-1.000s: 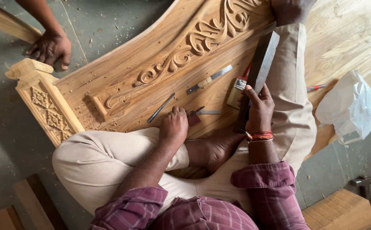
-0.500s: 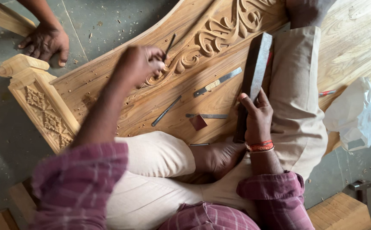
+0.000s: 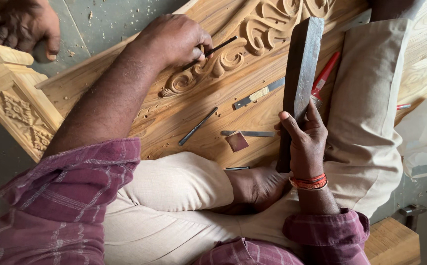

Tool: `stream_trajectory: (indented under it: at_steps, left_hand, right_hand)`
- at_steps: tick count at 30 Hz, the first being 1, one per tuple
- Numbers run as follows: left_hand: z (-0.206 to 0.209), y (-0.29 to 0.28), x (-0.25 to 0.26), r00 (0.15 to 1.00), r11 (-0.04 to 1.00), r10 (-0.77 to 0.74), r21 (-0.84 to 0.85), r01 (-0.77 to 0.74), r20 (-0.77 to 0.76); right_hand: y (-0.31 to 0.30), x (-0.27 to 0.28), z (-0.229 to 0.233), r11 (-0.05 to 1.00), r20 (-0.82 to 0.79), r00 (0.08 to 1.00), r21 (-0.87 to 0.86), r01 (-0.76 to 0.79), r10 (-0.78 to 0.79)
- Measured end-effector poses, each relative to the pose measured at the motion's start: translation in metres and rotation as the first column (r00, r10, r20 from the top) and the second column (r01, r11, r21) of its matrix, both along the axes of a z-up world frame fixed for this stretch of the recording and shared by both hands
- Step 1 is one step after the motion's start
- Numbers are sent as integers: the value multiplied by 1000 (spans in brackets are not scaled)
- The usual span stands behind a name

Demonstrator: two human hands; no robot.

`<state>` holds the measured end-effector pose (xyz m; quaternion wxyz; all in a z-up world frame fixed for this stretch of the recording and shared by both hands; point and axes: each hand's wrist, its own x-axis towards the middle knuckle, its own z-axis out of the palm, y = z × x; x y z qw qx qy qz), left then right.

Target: The person carves intricate floral patterns into a large wooden panel using a chisel and a wooden mallet. They repeatedly strike the chisel to shape the wood, occasionally pause to brush away wood shavings with a paintbrush, and inspect the carved details.

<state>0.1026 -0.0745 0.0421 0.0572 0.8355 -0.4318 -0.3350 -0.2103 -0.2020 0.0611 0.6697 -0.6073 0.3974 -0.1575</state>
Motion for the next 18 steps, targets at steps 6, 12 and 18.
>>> stream_trajectory:
  at_steps: [6, 12, 18]
  left_hand:
    - [5, 0, -6, 991, 997, -72, -11, 73, 109]
    - [4, 2, -10, 974, 985, -166, -22, 171, 155]
    - [-1, 7, -16, 964, 980, -179, -49, 192, 195]
  right_hand:
    - [11, 5, 7, 1000, 15, 1000, -7, -6, 6]
    - [23, 5, 3, 998, 77, 997, -55, 7, -2]
    - [36, 19, -26, 966, 43, 999, -259, 0, 11]
